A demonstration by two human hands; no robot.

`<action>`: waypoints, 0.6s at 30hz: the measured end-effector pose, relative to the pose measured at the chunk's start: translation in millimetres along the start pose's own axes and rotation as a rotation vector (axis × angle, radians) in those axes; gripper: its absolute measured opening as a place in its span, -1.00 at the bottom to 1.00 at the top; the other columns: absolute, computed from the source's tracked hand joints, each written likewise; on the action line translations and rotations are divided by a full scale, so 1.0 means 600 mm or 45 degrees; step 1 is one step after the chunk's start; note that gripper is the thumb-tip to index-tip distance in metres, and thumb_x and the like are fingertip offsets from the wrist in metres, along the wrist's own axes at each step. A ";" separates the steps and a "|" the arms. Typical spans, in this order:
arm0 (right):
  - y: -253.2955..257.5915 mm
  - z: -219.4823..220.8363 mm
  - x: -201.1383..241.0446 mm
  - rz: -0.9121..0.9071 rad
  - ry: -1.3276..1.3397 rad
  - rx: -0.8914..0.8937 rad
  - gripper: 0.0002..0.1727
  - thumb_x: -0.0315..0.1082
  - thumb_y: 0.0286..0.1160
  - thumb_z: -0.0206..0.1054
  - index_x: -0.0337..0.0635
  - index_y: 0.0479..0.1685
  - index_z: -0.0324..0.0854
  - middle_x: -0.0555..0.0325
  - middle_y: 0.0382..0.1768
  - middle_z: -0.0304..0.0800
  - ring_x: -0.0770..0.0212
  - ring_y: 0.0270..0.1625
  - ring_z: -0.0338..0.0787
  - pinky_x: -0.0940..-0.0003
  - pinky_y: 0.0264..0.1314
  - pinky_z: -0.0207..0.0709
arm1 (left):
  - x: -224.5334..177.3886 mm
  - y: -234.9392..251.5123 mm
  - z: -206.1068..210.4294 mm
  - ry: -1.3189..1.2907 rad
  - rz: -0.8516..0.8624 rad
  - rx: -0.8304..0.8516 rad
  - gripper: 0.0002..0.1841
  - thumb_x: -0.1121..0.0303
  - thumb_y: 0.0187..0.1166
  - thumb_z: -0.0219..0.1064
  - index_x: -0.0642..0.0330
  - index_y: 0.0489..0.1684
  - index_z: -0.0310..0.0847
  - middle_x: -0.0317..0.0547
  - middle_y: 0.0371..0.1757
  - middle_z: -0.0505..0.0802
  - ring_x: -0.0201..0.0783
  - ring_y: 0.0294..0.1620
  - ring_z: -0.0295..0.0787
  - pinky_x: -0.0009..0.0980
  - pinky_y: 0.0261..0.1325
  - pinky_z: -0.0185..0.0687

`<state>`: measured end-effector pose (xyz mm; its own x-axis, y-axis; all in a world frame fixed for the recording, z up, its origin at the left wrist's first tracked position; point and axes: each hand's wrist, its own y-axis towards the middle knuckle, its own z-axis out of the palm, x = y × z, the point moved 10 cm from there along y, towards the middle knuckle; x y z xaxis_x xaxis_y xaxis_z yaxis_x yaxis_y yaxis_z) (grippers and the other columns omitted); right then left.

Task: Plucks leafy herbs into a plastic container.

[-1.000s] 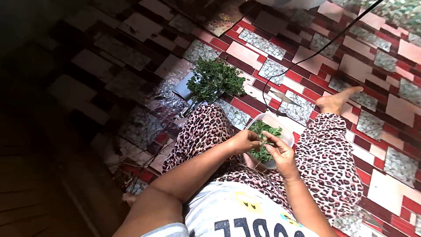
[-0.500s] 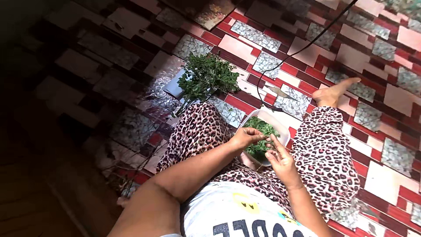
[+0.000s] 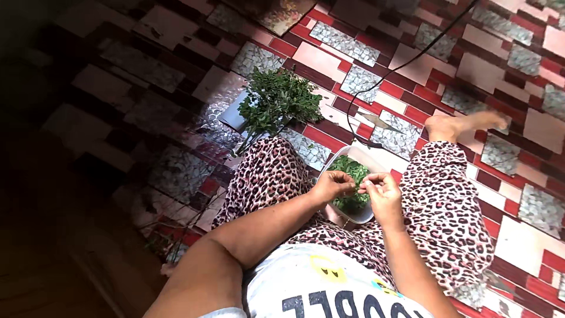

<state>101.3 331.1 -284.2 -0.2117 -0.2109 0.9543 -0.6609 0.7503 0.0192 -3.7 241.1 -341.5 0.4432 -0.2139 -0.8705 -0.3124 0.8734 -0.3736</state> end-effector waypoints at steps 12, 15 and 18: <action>-0.005 0.010 -0.040 0.166 0.323 0.080 -0.86 -0.59 0.44 0.37 -0.34 -0.09 0.62 0.13 -0.24 0.80 0.30 -0.35 0.83 0.37 -0.20 0.82 | 0.026 0.013 0.000 -0.180 -0.089 0.048 -0.99 0.57 0.56 0.39 0.33 -0.23 0.69 -0.16 -0.36 0.83 -0.38 -0.37 0.76 -0.46 -0.20 0.72; -0.004 0.013 -0.047 0.166 0.264 0.087 -0.95 -0.61 0.46 0.35 -0.36 -0.20 0.67 0.15 -0.32 0.80 0.33 -0.39 0.81 0.40 -0.24 0.79 | 0.028 0.011 0.004 -0.149 -0.109 0.062 -0.97 0.55 0.57 0.39 0.32 -0.25 0.68 -0.18 -0.38 0.82 -0.40 -0.40 0.74 -0.48 -0.23 0.70; -0.006 0.009 -0.056 0.201 0.241 0.060 -0.94 -0.61 0.54 0.27 -0.35 -0.24 0.63 0.16 -0.41 0.80 0.33 -0.45 0.81 0.39 -0.27 0.79 | 0.033 0.011 0.010 -0.113 -0.161 0.083 -0.97 0.54 0.59 0.38 0.31 -0.23 0.67 -0.20 -0.40 0.80 -0.43 -0.43 0.71 -0.51 -0.26 0.67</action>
<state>107.0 331.9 -318.0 -0.1794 0.0314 0.9833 -0.6642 0.7334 -0.1446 8.1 245.3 -359.6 0.5488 -0.2872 -0.7851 -0.1954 0.8690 -0.4545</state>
